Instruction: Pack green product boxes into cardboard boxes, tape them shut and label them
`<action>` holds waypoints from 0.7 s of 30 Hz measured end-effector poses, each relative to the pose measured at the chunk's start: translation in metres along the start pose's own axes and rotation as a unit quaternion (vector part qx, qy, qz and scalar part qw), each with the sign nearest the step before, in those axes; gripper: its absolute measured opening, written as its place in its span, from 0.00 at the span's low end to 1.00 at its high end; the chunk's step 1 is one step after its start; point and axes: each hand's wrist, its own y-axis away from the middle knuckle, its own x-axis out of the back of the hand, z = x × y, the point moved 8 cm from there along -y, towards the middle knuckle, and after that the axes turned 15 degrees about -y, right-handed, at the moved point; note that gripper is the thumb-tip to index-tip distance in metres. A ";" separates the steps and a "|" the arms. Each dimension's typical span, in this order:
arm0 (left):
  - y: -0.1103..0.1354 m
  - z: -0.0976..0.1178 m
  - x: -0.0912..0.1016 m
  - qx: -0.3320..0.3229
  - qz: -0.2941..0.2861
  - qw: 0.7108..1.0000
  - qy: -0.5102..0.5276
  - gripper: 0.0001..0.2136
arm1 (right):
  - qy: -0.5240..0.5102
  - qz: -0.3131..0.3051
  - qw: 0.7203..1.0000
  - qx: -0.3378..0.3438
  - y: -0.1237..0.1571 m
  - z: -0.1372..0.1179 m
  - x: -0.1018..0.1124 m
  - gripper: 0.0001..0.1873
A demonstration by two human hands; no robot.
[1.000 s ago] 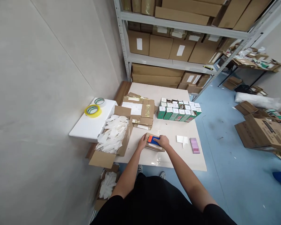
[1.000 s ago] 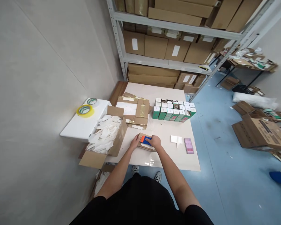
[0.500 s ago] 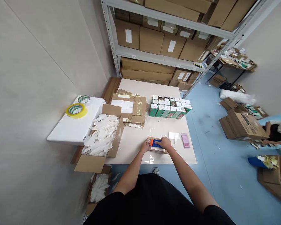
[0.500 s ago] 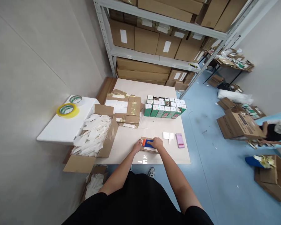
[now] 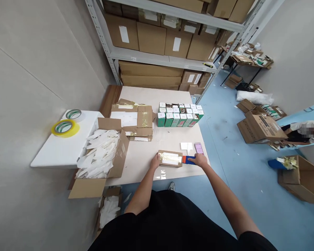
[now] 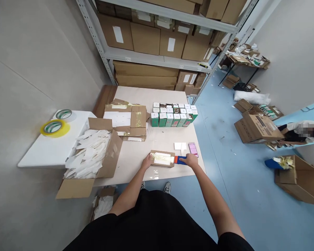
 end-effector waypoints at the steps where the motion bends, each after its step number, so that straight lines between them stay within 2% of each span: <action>1: 0.000 0.000 0.000 0.000 -0.003 1.000 -0.009 0.28 | -0.004 0.001 1.000 -0.009 0.000 0.012 0.003 0.27; 5: -0.002 -0.001 0.002 0.003 -0.006 1.000 -0.022 0.27 | -0.022 0.006 0.999 -0.035 0.000 0.040 0.007 0.27; 12: -0.007 -0.019 0.017 0.052 0.006 0.998 -0.031 0.33 | -0.038 0.005 0.999 -0.029 0.002 0.027 0.004 0.28; 16: -0.007 -0.031 0.038 0.065 0.029 0.997 -0.030 0.34 | -0.056 0.007 0.998 -0.011 0.011 -0.007 -0.003 0.29; 21: -0.004 -0.047 0.085 0.074 0.083 0.994 -0.021 0.33 | -0.092 0.003 0.995 0.039 0.020 -0.081 -0.022 0.28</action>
